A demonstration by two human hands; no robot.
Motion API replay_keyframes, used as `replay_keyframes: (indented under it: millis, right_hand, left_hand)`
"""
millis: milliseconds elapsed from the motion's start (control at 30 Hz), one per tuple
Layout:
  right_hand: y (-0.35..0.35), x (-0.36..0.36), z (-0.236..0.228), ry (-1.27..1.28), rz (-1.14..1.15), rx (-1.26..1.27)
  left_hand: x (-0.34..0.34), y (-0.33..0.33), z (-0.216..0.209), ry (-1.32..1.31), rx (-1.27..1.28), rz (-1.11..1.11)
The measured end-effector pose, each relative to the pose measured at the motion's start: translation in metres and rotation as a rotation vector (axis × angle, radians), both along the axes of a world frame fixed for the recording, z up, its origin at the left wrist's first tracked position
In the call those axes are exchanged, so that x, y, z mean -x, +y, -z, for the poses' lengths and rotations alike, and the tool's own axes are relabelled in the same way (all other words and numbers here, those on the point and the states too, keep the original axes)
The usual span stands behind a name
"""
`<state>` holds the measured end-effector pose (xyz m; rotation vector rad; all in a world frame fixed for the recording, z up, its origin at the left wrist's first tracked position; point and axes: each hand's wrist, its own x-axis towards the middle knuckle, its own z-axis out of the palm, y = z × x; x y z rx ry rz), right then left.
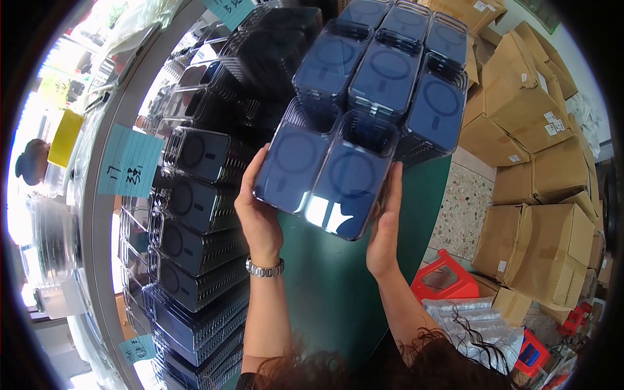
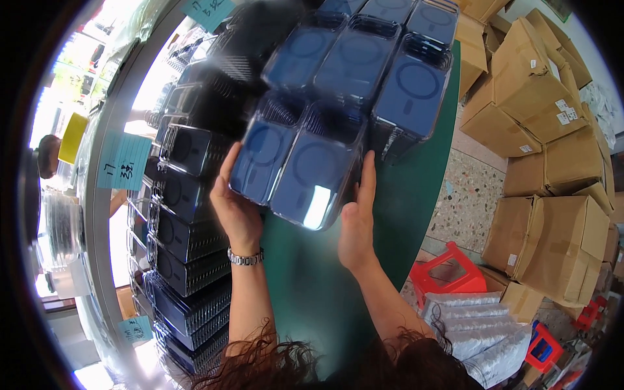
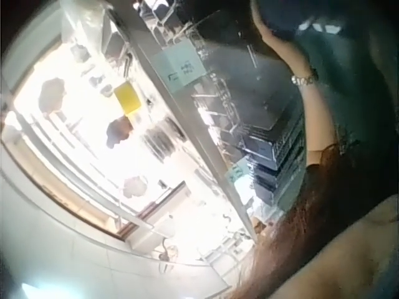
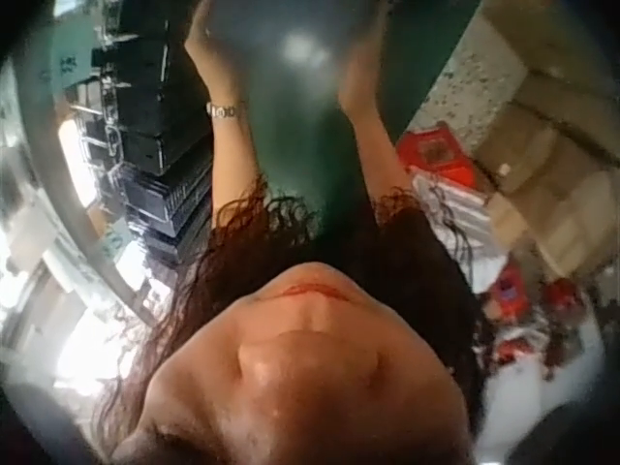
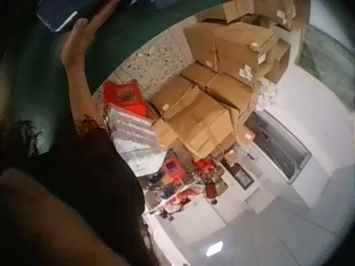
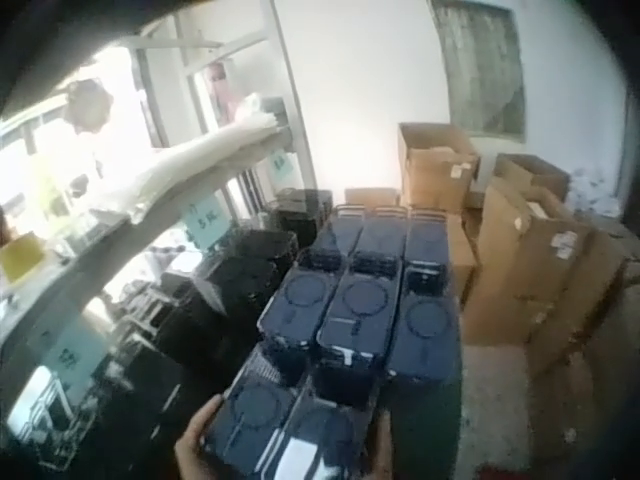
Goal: The recorder is sorting, stacking, and placing plastic phone cases into individual protective sleeves and larger bags.
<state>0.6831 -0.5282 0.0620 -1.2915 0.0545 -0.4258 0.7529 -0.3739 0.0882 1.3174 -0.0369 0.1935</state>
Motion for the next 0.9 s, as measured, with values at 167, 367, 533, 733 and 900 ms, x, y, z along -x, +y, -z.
replay_keyframes:
  millis: [167, 367, 533, 733, 900]
  right_hand:
    - [0.000, -0.002, 0.008, 0.020, -0.055, -0.046]
    - [0.009, 0.004, 0.031, 0.055, -0.100, -0.079]
    - [0.025, 0.010, 0.141, 0.344, -0.002, 0.062]
    - [0.049, 0.017, 0.206, 0.322, 0.167, 0.357]
    - [0.046, 0.002, 0.193, 0.272, 0.160, 0.305]
  left_hand:
    - [-0.001, 0.001, -0.002, 0.053, -0.045, 0.088]
    - [0.000, 0.018, 0.036, 0.158, 0.068, 0.065]
    - [-0.006, 0.033, 0.159, 0.445, -0.049, -0.063]
    - [-0.005, 0.059, 0.246, 0.459, -0.183, 0.103]
    - [-0.007, 0.042, 0.266, 0.436, -0.049, 0.069]
